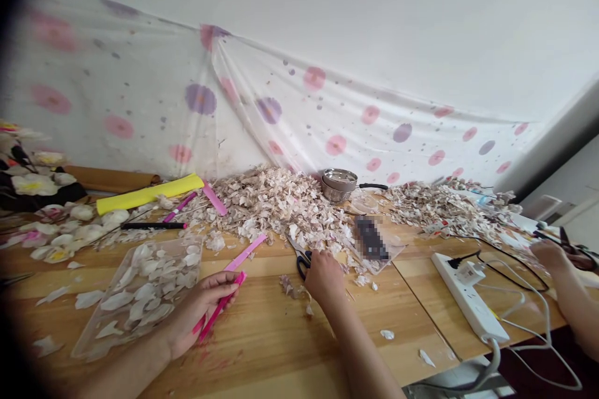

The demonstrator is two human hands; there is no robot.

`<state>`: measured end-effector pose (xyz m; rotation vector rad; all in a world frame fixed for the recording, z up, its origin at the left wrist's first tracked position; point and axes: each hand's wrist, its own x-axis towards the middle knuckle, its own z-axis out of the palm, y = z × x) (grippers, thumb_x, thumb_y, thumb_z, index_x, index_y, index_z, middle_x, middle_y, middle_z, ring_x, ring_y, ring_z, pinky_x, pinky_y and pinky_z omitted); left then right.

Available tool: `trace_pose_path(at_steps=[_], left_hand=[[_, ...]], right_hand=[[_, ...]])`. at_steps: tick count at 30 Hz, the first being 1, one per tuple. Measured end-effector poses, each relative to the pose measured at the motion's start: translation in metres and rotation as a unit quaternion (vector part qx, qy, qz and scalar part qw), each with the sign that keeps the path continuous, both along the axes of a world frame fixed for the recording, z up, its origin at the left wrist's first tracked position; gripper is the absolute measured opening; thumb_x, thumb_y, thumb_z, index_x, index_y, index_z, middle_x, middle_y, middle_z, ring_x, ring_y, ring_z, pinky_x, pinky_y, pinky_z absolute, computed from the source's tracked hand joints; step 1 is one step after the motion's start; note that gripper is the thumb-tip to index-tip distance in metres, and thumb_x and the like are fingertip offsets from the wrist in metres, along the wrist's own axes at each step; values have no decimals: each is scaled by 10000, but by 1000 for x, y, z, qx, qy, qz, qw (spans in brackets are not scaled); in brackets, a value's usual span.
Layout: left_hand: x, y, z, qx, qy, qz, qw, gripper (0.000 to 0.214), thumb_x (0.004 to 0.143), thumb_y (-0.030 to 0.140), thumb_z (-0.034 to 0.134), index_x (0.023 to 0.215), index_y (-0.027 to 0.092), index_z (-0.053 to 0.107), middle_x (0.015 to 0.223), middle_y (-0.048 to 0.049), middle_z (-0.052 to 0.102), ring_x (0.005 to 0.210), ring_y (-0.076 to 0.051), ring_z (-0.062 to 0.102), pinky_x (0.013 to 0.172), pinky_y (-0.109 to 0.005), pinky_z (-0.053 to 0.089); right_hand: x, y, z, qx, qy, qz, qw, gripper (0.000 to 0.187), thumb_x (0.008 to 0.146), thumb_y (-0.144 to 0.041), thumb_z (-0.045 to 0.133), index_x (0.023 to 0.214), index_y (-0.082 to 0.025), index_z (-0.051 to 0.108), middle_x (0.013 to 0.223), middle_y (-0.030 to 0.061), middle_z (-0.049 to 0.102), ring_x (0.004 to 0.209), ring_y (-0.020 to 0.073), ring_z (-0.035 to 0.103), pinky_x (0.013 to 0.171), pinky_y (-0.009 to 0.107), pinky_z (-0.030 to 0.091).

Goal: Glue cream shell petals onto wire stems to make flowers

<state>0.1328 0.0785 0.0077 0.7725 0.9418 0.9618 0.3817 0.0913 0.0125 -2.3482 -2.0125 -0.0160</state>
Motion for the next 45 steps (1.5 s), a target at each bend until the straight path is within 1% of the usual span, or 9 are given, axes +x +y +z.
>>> trace_pose_path(at_steps=[3, 8, 15, 18, 23, 28, 35, 40, 45], left_hand=[[-1, 1, -1, -6, -8, 2, 1000, 223, 534, 255, 806, 707, 140, 726, 633, -18, 633, 606, -116, 513, 631, -235, 376], [-2, 3, 0, -7, -21, 4, 1000, 230, 522, 269, 824, 671, 136, 710, 627, -24, 631, 611, -120, 525, 642, -235, 390], [-3, 5, 0, 7, -19, 5, 1000, 286, 516, 320, 849, 672, 135, 698, 607, -3, 602, 590, -107, 492, 614, -227, 369], [-4, 4, -1, 14, -11, 5, 1000, 284, 532, 323, 841, 695, 134, 706, 587, 5, 586, 568, -104, 467, 589, -231, 349], [-4, 4, 1, 23, -10, 11, 1000, 275, 530, 303, 825, 715, 133, 716, 580, 7, 576, 563, -112, 459, 574, -241, 343], [-5, 5, 5, 31, -13, 6, 999, 227, 549, 290, 804, 689, 140, 707, 531, 19, 544, 521, -105, 437, 530, -235, 308], [-5, 7, 0, 36, 1, 11, 999, 256, 562, 332, 817, 683, 139, 701, 565, 22, 557, 557, -96, 452, 577, -217, 333], [-4, 4, -6, 37, 39, -5, 999, 264, 611, 370, 781, 739, 153, 700, 652, -11, 639, 633, -145, 530, 639, -254, 375], [-5, 4, -6, 86, 113, -36, 989, 233, 643, 374, 759, 693, 153, 706, 608, 2, 615, 626, -160, 497, 618, -270, 335]], right_hand=[[1, 2, -1, -25, 3, -7, 1000, 189, 856, -246, 584, 1003, -128, 595, 952, 88, 663, 900, 231, 627, 769, 367, 473], [8, 0, -2, -39, 40, 15, 998, 167, 907, -294, 579, 983, -150, 614, 1027, 51, 638, 991, 205, 594, 890, 413, 457], [37, -14, -1, -16, 218, 19, 976, 56, 831, -184, 552, 839, -153, 598, 869, 50, 630, 865, 202, 581, 795, 356, 434], [43, -18, -1, 16, 343, 3, 939, 94, 774, -237, 511, 826, -168, 548, 789, 51, 615, 771, 202, 580, 667, 304, 427], [35, -22, 4, 41, 543, -5, 839, 331, 744, -486, 537, 887, -202, 445, 695, -3, 578, 559, 131, 542, 424, 204, 279], [15, -28, 9, 44, 648, 3, 761, 426, 721, -577, 599, 837, -216, 404, 544, -64, 513, 400, 80, 458, 378, 181, 272], [-36, -31, 18, 21, 704, 57, 707, 754, 623, -337, 760, 1248, -229, 351, 615, -77, 627, 406, 92, 510, 402, 196, 397], [-76, -19, 15, -16, 727, 94, 680, 565, 590, -274, 782, 1054, -198, 468, 747, -9, 690, 465, 74, 525, 453, 204, 439], [-95, -10, -1, -15, 742, 102, 662, 536, 585, -289, 815, 981, -209, 464, 649, -52, 640, 460, 75, 501, 431, 185, 394]])
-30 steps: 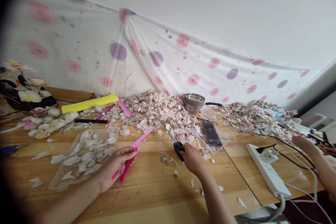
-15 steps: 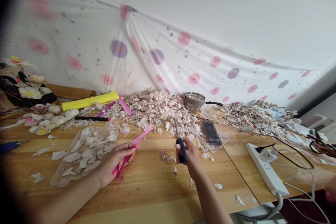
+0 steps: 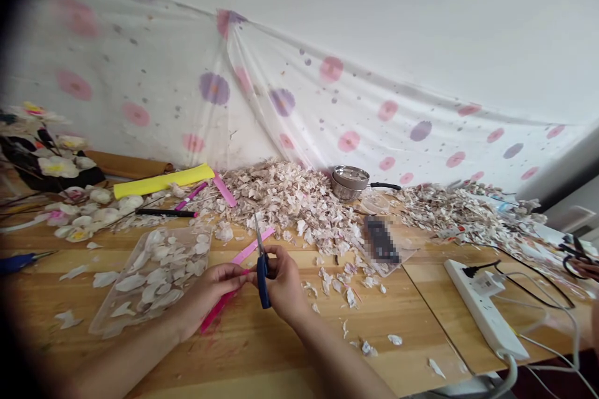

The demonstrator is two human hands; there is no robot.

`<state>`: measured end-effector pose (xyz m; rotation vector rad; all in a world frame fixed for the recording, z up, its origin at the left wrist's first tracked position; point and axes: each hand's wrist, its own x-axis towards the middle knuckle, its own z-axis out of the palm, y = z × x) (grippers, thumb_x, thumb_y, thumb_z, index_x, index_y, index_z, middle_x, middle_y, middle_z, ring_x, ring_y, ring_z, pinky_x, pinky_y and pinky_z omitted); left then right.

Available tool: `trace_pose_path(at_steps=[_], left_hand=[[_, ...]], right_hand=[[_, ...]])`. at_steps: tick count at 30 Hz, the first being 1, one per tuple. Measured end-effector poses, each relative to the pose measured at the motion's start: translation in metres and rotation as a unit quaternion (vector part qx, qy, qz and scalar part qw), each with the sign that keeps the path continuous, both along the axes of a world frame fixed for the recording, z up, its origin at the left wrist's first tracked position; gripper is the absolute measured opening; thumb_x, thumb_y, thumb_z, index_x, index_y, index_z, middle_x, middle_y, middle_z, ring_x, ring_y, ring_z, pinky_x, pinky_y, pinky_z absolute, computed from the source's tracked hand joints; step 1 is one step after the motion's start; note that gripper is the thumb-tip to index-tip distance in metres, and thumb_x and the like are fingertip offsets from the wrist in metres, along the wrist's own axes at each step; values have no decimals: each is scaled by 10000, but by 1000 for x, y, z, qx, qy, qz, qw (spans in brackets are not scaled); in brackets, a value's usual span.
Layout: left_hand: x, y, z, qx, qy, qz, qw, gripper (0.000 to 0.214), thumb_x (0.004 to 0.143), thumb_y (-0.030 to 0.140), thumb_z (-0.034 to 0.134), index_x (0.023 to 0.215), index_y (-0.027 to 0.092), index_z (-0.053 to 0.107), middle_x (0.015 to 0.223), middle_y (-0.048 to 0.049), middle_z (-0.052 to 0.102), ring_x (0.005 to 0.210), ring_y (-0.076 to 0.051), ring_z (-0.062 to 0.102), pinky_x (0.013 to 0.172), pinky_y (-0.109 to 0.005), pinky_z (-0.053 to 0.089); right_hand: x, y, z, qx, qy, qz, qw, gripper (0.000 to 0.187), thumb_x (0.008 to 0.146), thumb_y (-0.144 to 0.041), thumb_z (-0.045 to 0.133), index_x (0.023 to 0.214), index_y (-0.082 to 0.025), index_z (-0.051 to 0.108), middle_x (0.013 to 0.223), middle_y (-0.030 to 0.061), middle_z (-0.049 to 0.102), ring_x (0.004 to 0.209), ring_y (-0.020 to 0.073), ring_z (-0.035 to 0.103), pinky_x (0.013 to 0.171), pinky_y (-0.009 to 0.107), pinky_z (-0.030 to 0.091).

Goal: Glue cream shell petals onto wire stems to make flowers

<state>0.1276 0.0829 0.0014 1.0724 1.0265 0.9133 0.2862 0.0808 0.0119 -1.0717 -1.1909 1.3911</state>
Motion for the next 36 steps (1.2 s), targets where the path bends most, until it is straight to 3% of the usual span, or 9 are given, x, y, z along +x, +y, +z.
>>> trace_pose_path(at_steps=[11, 17, 27, 36], left_hand=[[4, 3, -16, 59, 89, -57, 993, 285, 670, 443, 680, 681, 158, 694, 612, -12, 616, 613, -182, 482, 606, -291, 321], [3, 1, -12, 55, 117, -84, 988, 338, 698, 507, 642, 665, 171, 660, 648, -19, 598, 682, -209, 508, 644, -304, 353], [1, 5, -17, 73, 139, -88, 984, 377, 692, 529, 646, 719, 156, 686, 618, 1, 529, 628, -179, 444, 604, -294, 326], [5, 10, -36, 103, 140, -92, 981, 541, 608, 719, 629, 579, 180, 615, 535, 20, 453, 536, -153, 387, 524, -280, 285]], right_hand=[[1, -5, -20, -1, 11, -39, 999, 541, 557, -245, 825, 978, -183, 491, 551, -105, 539, 441, 54, 437, 420, 162, 296], [2, -7, -17, -9, 44, -62, 997, 515, 567, -251, 805, 959, -197, 476, 542, -112, 545, 414, 51, 423, 403, 161, 304], [9, -5, -12, -18, 54, -71, 996, 541, 570, -310, 806, 976, -208, 463, 564, -111, 547, 395, 63, 439, 393, 183, 359], [5, -5, -15, 3, 23, -94, 995, 502, 523, -236, 822, 921, -186, 519, 537, -94, 550, 448, 65, 463, 430, 168, 296]])
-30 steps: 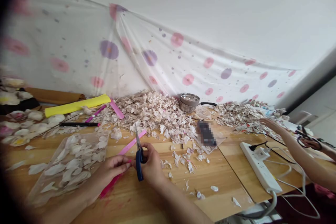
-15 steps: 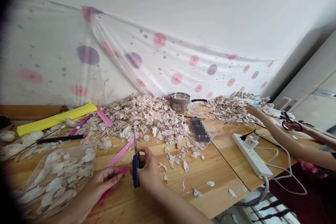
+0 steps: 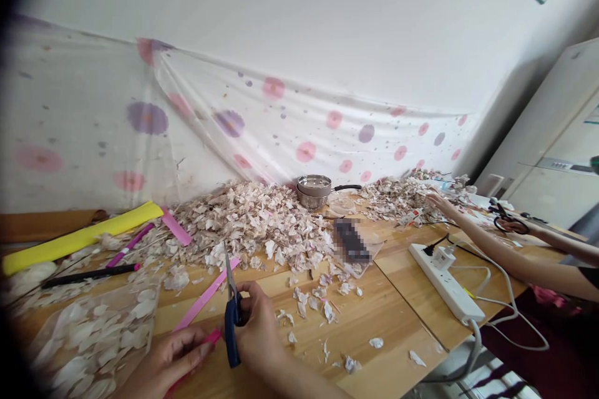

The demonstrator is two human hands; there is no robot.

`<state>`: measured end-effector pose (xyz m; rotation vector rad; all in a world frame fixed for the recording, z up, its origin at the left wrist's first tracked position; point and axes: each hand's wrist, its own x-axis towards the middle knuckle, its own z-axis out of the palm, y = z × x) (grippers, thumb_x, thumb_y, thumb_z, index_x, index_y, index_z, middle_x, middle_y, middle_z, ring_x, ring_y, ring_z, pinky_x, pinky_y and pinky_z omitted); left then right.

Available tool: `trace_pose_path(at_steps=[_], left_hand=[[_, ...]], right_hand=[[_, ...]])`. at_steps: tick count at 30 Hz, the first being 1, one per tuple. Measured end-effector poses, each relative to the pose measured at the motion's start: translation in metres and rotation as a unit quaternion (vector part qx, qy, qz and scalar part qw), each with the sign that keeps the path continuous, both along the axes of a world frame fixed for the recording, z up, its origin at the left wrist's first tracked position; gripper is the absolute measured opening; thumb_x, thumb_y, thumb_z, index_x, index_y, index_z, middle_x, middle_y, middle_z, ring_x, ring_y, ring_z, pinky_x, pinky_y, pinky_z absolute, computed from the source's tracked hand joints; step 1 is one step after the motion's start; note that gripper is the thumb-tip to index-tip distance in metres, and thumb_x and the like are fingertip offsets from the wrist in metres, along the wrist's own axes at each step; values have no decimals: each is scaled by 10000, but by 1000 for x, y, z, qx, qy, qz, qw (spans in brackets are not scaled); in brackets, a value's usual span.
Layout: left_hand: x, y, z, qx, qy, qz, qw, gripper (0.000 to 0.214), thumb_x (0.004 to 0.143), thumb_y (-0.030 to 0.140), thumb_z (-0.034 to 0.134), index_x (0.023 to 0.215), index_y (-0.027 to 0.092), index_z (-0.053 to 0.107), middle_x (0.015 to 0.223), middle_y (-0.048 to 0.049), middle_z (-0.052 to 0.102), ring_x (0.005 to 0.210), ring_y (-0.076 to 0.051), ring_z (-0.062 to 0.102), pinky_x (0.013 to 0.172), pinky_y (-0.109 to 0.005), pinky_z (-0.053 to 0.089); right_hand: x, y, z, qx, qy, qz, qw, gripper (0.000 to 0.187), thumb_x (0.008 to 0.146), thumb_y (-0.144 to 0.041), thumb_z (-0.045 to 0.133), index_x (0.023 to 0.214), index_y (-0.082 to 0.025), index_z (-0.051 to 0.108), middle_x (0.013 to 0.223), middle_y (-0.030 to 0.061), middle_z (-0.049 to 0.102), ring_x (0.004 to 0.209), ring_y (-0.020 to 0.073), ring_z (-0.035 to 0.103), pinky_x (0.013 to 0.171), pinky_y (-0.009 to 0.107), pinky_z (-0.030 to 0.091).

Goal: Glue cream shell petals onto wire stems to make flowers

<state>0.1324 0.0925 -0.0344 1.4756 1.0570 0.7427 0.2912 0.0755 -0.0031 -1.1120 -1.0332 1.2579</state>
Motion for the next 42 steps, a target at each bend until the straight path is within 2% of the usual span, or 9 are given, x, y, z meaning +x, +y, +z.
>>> trace_pose_path(at_steps=[7, 16, 20, 25, 32, 35, 37, 40, 42], left_hand=[[-5, 0, 8, -1, -12, 21, 1000, 464, 666, 641, 657, 577, 187, 624, 542, 6, 499, 568, -176, 439, 566, -286, 308], [-9, -2, 24, -60, -76, 80, 992, 358, 725, 528, 683, 668, 176, 644, 586, 28, 494, 615, -156, 416, 621, -278, 317], [-7, -3, 30, -79, -127, 115, 982, 370, 672, 525, 733, 693, 163, 660, 580, 32, 492, 610, -142, 398, 611, -265, 328], [-5, -3, 38, -95, -188, 150, 966, 408, 588, 529, 795, 577, 162, 617, 538, 36, 484, 568, -118, 382, 557, -235, 334], [-11, -4, 33, -122, -249, 186, 943, 292, 626, 442, 809, 621, 188, 666, 576, 32, 551, 587, -112, 450, 558, -185, 421], [-14, -5, 30, -136, -317, 186, 920, 250, 633, 398, 797, 806, 226, 743, 847, -12, 706, 840, -166, 585, 719, -199, 508], [-15, -7, 30, -135, -356, 159, 911, 407, 585, 342, 803, 978, 256, 744, 1056, -35, 716, 1060, -237, 572, 848, -251, 516], [-15, -11, 31, -112, -339, 103, 928, 526, 550, 253, 804, 1068, 304, 723, 1158, -30, 697, 1144, -290, 555, 895, -309, 518], [-14, -13, 32, -76, -300, 76, 948, 418, 582, 240, 803, 990, 317, 750, 1207, -23, 677, 1187, -304, 536, 931, -333, 501]], right_hand=[[8, 5, 4, 7, 18, -49, 999, 442, 584, -276, 768, 924, -206, 496, 491, -103, 537, 391, 65, 401, 390, 170, 299], [19, 10, 12, -5, 40, -74, 996, 474, 562, -267, 739, 943, -202, 463, 495, -96, 573, 345, 64, 409, 355, 170, 331], [21, 9, 15, -10, 47, -77, 996, 458, 586, -269, 719, 960, -201, 465, 494, -104, 555, 358, 68, 435, 366, 163, 318], [23, 10, 13, -24, 53, -85, 995, 472, 591, -287, 748, 968, -190, 481, 517, -98, 554, 363, 67, 447, 361, 165, 316], [21, 10, 13, -49, 70, -92, 992, 530, 553, -318, 788, 961, -194, 473, 524, -98, 567, 359, 63, 452, 346, 159, 298], [20, 9, 11, -63, 88, -69, 992, 542, 545, -329, 805, 960, -189, 485, 503, -106, 547, 349, 63, 452, 339, 160, 299], [17, 8, 8, -76, 108, -42, 990, 541, 531, -331, 812, 944, -179, 498, 485, -109, 527, 341, 63, 450, 334, 160, 290], [13, 5, 4, -98, 141, -6, 985, 554, 498, -331, 820, 923, -166, 505, 489, -103, 529, 332, 54, 450, 334, 156, 263], [10, 2, 0, -108, 155, 10, 982, 567, 489, -341, 824, 925, -162, 508, 494, -101, 531, 330, 48, 450, 338, 156, 261]])
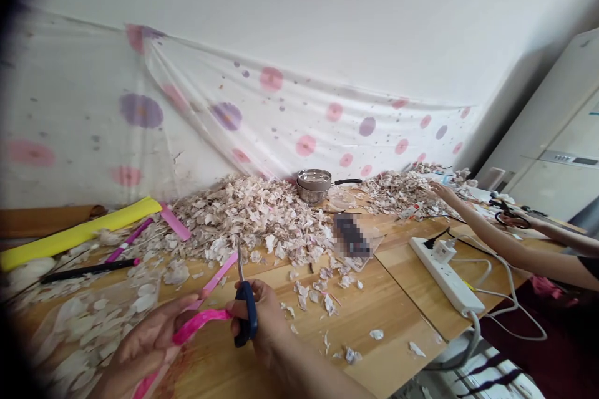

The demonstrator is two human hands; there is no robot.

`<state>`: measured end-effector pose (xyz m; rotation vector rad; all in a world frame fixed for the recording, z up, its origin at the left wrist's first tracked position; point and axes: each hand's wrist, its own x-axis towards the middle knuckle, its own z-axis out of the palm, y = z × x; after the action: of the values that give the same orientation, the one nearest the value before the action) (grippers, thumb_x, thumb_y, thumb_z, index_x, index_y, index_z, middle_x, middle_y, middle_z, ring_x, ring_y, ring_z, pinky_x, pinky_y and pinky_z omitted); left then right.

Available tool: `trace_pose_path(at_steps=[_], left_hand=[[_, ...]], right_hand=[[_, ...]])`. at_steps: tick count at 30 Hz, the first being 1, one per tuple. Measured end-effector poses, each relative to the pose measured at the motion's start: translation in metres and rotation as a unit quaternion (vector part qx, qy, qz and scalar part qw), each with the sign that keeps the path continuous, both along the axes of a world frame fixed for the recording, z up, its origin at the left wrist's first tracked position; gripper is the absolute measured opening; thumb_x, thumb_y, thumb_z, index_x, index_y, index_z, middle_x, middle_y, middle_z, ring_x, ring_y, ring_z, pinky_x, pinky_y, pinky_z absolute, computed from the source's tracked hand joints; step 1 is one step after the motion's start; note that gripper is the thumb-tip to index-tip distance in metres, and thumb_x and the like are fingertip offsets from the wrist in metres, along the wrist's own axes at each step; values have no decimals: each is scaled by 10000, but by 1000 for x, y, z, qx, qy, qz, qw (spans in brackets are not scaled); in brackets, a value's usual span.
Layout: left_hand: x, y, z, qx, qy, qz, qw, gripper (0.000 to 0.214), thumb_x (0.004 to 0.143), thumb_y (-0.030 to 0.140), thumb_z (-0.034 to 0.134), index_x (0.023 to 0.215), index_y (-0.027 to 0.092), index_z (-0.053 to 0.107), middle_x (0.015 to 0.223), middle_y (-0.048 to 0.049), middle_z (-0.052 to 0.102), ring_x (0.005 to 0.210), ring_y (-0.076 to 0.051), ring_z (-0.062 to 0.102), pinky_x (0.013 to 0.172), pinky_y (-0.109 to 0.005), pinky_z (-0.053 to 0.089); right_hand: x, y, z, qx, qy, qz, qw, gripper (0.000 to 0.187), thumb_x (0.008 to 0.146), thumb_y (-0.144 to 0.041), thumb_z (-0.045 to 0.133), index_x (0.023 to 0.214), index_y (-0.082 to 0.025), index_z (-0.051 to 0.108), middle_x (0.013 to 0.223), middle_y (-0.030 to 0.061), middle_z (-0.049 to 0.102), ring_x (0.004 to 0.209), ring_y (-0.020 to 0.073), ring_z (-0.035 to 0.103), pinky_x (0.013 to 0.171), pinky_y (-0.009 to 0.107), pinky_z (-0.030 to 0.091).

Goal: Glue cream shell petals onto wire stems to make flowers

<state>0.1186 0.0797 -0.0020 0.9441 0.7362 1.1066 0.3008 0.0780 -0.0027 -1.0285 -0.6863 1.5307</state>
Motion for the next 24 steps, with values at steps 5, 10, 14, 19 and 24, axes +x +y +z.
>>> trace_pose_path(at_steps=[5, 10, 14, 19, 24], left_hand=[[2, -2, 2, 90, 84, -31, 992, 144, 637, 297, 794, 774, 255, 778, 1044, -80, 714, 1122, -336, 579, 928, -385, 497], [4, -7, 11, 48, 53, -17, 997, 171, 643, 234, 757, 812, 254, 745, 1127, -53, 692, 791, -210, 648, 769, -315, 517], [4, -8, 17, 22, -50, -84, 995, 349, 586, 169, 710, 923, 255, 732, 1080, -67, 712, 788, -237, 662, 735, -341, 509], [8, -12, 20, 18, -73, -102, 992, 324, 652, 160, 744, 960, 257, 724, 916, -80, 745, 836, -236, 669, 785, -356, 499], [11, -12, 23, 21, -13, -34, 999, 254, 620, 336, 835, 801, 183, 744, 850, -91, 740, 785, -223, 665, 748, -329, 508]], right_hand=[[-5, -2, -7, -15, 0, 37, 999, 575, 467, -353, 844, 904, -168, 519, 476, -93, 542, 325, 59, 458, 337, 157, 261], [-7, -3, -6, -19, -22, 82, 996, 581, 449, -342, 857, 889, -156, 528, 474, -70, 567, 318, 72, 469, 329, 160, 268], [-8, -4, -7, -10, -27, 90, 995, 531, 477, -348, 831, 859, -166, 510, 483, -80, 552, 316, 61, 459, 321, 158, 256], [-10, -4, -13, -4, -43, 86, 995, 557, 471, -373, 831, 883, -167, 517, 481, -76, 555, 324, 63, 454, 326, 161, 277], [-9, -3, -14, 7, -79, 78, 994, 546, 517, -406, 816, 908, -173, 515, 517, -67, 569, 344, 65, 464, 346, 161, 282]])
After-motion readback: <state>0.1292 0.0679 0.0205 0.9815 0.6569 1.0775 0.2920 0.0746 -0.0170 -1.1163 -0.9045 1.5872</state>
